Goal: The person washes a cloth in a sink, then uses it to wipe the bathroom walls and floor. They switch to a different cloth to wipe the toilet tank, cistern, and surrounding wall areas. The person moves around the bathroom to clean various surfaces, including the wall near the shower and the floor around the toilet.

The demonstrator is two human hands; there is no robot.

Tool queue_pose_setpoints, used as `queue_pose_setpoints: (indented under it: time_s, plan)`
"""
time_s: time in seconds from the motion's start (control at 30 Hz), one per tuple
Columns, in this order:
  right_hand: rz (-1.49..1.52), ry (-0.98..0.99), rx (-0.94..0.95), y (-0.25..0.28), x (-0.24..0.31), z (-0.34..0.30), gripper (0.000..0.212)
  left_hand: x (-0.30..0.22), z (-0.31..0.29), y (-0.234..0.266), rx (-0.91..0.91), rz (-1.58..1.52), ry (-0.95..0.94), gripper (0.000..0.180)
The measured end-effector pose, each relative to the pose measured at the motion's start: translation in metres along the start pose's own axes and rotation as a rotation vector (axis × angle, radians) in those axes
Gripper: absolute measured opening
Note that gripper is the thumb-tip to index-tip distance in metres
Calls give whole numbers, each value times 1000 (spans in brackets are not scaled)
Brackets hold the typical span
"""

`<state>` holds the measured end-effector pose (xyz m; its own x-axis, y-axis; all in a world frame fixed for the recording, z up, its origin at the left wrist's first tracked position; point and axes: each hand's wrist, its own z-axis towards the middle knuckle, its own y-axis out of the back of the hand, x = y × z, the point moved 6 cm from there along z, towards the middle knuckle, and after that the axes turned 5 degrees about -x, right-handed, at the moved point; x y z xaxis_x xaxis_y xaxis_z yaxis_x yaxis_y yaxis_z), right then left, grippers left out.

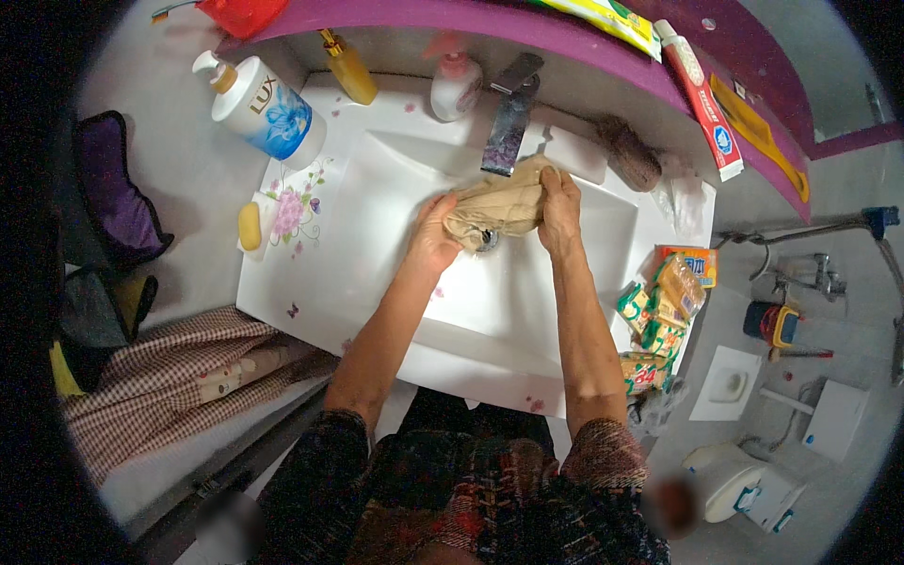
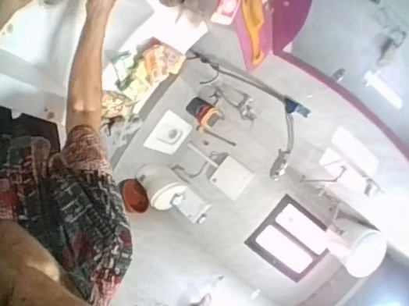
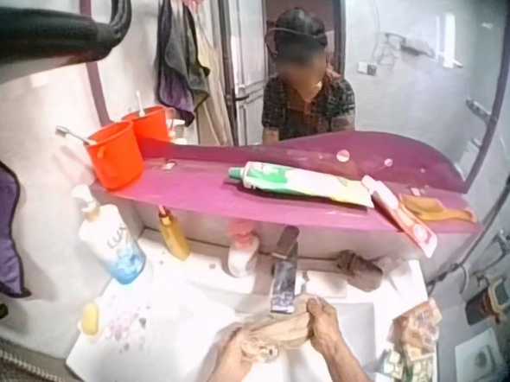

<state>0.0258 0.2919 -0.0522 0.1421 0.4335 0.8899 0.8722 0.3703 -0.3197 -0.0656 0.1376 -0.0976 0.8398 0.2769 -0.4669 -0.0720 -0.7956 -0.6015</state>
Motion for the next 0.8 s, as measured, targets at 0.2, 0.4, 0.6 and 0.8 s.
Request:
queue_pose_setpoints:
  time_s: [0.2, 0.4, 0.6, 0.8]
  plan:
    - [-319, 59, 250, -39, -26, -46, 27, 38, 2, -15, 116, -317, 301, 54]
    - [-1217, 922, 261, -76, -21, -70, 34, 34, 2, -21, 301, -195, 270, 28]
    - [-531, 243, 111, -27, -33, -5, 33, -3, -21, -20, 215, -23, 9, 36]
    - [-908, 392, 131, 33, -88, -8, 20, -51, -12, 15, 38, -45, -85, 40]
